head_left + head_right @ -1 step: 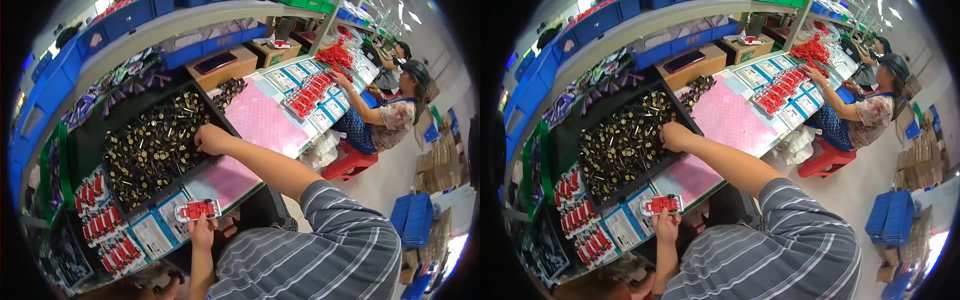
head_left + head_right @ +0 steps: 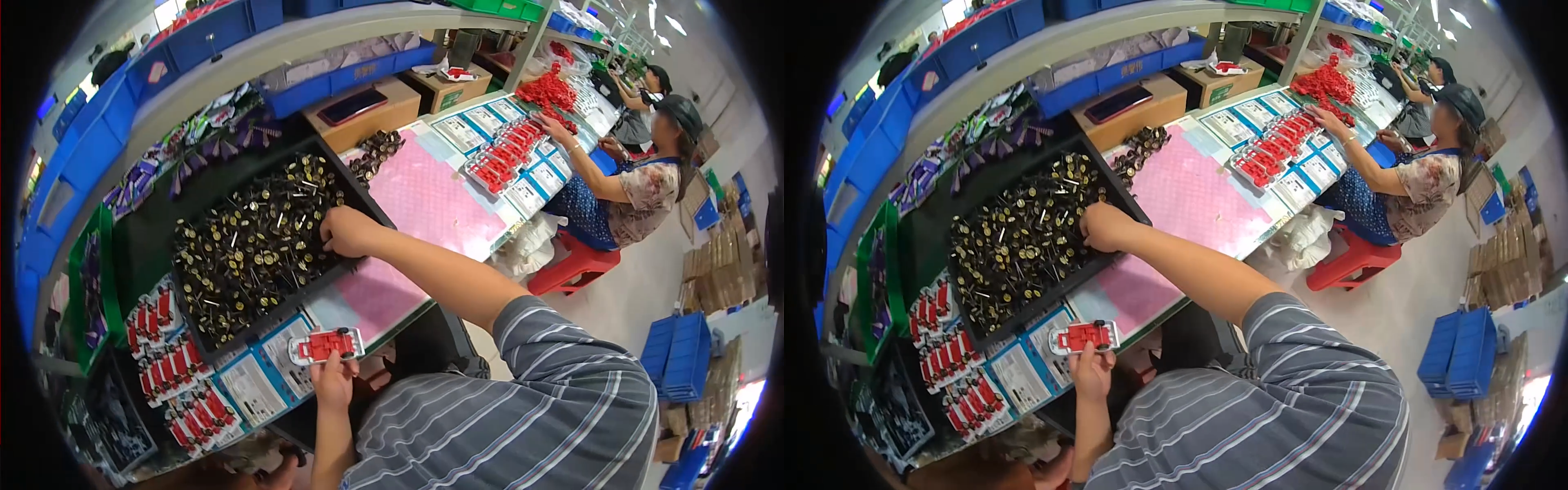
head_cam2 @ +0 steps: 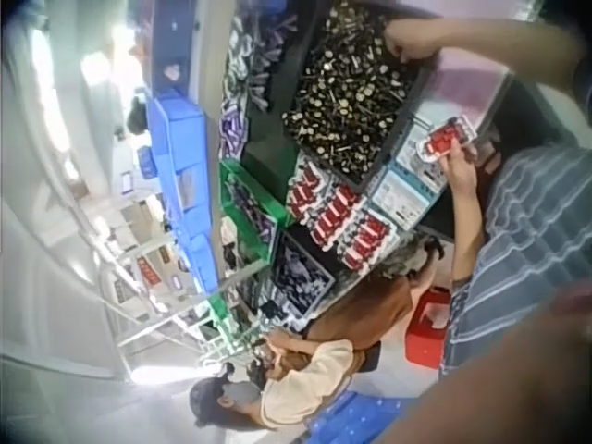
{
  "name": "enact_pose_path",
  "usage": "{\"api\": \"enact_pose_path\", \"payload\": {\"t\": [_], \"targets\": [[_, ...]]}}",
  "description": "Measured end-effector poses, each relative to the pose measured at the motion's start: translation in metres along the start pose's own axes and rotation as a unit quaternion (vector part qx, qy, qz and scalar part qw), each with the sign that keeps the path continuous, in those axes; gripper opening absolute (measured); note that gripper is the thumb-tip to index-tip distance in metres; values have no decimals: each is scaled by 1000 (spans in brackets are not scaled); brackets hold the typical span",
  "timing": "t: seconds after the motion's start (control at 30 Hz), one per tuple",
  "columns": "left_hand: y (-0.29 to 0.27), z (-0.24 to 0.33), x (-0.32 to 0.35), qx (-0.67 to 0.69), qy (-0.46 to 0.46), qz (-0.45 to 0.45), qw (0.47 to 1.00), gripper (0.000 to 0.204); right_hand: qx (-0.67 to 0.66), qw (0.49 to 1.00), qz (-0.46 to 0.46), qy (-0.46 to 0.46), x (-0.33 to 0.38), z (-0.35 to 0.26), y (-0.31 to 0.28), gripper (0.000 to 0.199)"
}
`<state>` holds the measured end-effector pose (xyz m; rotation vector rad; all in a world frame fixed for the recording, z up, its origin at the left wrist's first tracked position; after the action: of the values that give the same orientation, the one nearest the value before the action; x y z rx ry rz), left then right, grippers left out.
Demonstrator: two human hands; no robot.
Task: The person assembles toy cars by attaching wheel axles onto toy car bodies by hand and placing the assembled cars onto the table.
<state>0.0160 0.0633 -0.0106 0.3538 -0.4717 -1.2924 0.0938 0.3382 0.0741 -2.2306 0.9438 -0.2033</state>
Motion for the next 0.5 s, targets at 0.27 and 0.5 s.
{"api": "enact_pose_path", "payload": {"t": [0.27,0.5], "targets": [[-5,8,-2,-43,-8,-19,999,63,-224,963,125,-86,51,-38,-23,16],[-12,-6,-7,-3,-59,0,998,35,-321,943,41,-77,121,-73,18,30]]}}
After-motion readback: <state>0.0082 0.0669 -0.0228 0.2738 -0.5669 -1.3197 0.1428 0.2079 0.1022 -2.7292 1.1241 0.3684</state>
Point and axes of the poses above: each hand's wrist, its own x-axis away from the middle knuckle, its own y-axis out of the palm, z = x × y, the point moved 5 cm from there along -x, towards the middle knuckle, and after that the axes turned 14 degrees about -x, right-handed, at the moved point
